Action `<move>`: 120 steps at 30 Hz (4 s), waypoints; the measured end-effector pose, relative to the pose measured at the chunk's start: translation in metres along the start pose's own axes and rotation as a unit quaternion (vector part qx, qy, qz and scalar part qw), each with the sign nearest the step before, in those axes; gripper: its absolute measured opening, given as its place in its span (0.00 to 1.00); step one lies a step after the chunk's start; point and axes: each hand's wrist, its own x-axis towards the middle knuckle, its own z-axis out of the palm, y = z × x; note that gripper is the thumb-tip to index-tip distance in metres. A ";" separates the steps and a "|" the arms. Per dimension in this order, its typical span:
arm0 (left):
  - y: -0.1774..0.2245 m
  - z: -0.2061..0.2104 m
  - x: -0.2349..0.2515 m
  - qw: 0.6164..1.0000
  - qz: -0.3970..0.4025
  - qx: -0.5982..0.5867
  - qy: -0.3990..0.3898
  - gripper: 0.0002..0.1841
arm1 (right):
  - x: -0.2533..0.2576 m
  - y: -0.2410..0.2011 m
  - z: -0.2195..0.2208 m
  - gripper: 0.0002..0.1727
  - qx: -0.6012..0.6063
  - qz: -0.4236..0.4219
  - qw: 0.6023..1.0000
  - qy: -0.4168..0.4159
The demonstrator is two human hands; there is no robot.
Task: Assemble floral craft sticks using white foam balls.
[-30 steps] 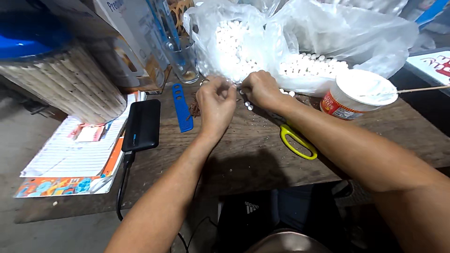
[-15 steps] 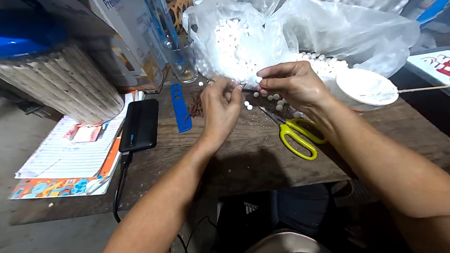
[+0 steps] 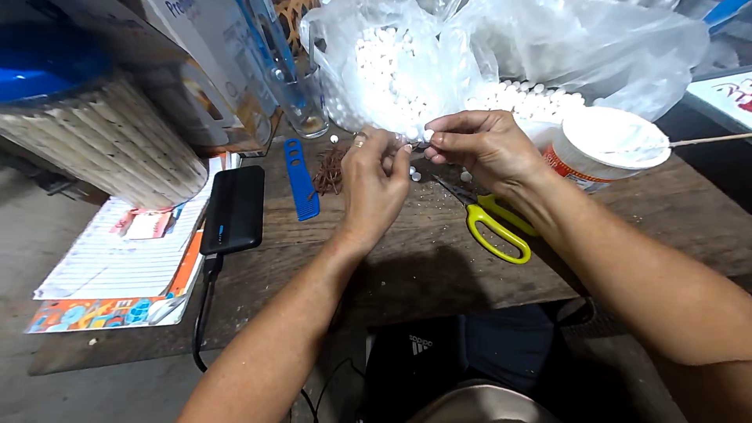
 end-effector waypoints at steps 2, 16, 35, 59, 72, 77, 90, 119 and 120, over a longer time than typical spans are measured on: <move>0.001 0.001 0.000 1.000 0.001 -0.001 0.001 0.05 | 0.000 0.001 0.000 0.10 -0.005 -0.006 1.000 -0.001; 0.002 0.002 -0.001 1.000 -0.006 0.002 -0.007 0.06 | -0.001 0.007 -0.001 0.11 -0.058 -0.075 0.995 -0.015; 0.007 -0.006 -0.006 0.999 -0.014 0.033 -0.041 0.05 | 0.000 0.012 -0.005 0.07 -0.209 -0.231 0.949 -0.041; 0.009 -0.004 -0.006 0.998 -0.042 -0.036 -0.028 0.04 | -0.002 0.015 -0.002 0.08 -0.201 -0.247 0.948 -0.021; 0.008 -0.003 -0.007 0.997 -0.035 -0.066 -0.018 0.03 | -0.002 0.016 -0.001 0.07 -0.152 -0.233 0.960 -0.016; 0.008 0.000 0.003 0.965 -0.148 -0.216 0.026 0.01 | -0.001 0.012 0.000 0.11 -0.103 -0.128 0.986 0.012; 0.023 -0.006 0.000 0.864 -0.340 -0.371 -0.021 0.10 | -0.007 0.027 0.018 0.08 -0.074 -0.086 0.993 -0.029; 0.026 0.001 -0.003 0.896 -0.308 -0.319 0.001 0.06 | -0.019 0.024 0.018 0.09 -0.303 -0.194 0.932 -0.028; 0.028 0.002 -0.002 0.895 -0.306 -0.324 0.008 0.06 | -0.023 0.019 0.015 0.07 -0.315 -0.189 0.929 -0.039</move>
